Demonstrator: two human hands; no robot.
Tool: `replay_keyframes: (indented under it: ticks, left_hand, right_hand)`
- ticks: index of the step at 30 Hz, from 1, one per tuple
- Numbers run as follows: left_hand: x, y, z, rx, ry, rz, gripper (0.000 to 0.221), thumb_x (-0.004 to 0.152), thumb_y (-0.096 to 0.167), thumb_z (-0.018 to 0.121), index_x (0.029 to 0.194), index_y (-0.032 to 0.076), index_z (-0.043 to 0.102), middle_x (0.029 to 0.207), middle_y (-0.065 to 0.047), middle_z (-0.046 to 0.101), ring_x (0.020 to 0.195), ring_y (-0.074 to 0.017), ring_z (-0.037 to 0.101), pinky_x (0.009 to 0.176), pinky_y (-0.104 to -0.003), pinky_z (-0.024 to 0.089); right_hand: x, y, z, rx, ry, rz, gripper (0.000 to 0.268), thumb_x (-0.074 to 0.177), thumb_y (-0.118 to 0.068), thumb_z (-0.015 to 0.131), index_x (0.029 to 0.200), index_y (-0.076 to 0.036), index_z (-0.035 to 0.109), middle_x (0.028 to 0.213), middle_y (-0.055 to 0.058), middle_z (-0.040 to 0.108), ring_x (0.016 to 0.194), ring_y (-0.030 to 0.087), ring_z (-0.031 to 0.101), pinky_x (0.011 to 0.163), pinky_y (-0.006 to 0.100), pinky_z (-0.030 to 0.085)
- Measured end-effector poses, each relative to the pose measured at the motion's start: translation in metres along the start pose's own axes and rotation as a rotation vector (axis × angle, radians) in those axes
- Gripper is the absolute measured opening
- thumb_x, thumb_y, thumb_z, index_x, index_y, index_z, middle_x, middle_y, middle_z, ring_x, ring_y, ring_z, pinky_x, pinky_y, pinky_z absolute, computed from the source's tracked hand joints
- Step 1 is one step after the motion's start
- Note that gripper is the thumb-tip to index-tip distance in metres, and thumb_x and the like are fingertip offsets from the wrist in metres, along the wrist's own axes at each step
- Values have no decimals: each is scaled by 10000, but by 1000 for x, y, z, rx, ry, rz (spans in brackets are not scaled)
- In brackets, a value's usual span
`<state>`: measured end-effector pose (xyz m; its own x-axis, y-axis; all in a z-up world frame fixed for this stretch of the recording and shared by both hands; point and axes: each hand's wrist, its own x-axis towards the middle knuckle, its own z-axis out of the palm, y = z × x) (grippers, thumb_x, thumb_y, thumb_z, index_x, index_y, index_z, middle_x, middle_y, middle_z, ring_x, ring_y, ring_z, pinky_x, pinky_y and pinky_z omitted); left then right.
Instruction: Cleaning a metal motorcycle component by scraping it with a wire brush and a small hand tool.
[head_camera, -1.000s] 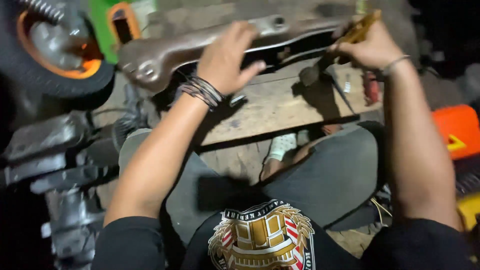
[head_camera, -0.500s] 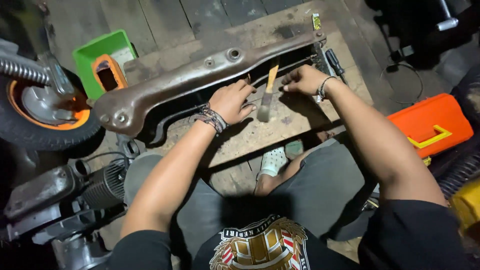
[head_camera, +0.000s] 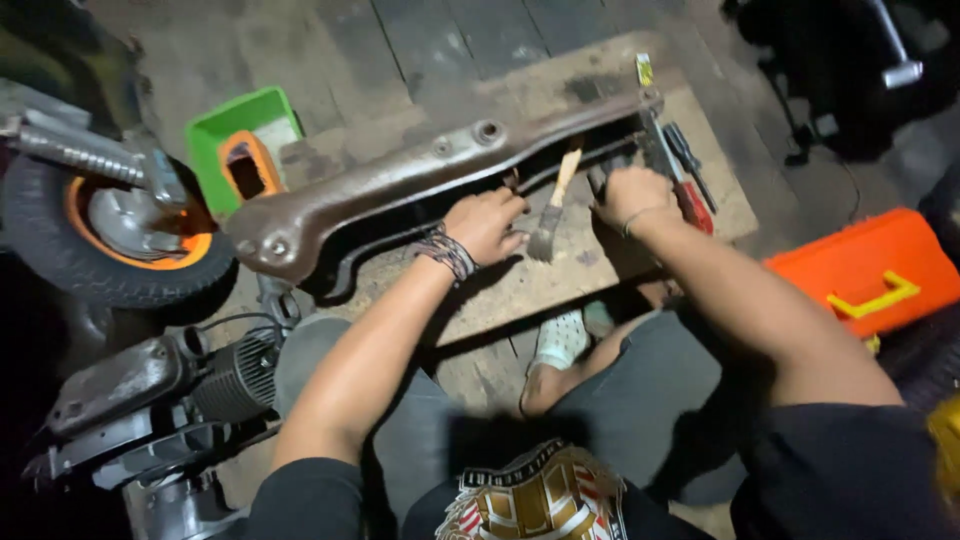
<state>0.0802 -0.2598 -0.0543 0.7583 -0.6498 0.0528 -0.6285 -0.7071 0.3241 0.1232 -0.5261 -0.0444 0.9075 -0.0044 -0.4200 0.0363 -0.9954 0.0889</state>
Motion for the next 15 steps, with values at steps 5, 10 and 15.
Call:
replay_keyframes:
  ticks: [5,10,15]
  left_hand:
    - [-13,-8,-6,60,53,-32,420,861,427,694,1165,149,618,1068,-86,636,989,-330,696,819,-467,564]
    - [-34,-20,-13,83,95,-94,399,864,458,680,1130,167,623,1024,-53,636,964,-302,697,799,-436,552]
    - [-65,-25,-31,-50,174,-111,416,882,480,640,1152,163,636,999,-59,652,953,-314,700,799,-438,558]
  right_hand:
    - [23,3,18,-12,10,-1,505,759,-447,811,1061,-41,815,1043,214,796,1057,389,745,863,517,604]
    - [32,6,1,42,-30,-4,425,800,-305,786,1069,24,799,1034,281,783,1071,453,727,858,571,594]
    - [-47,-29,-74,-12,-148,-122,443,788,-333,771,1123,-48,828,1104,225,818,1132,418,738,947,532,581]
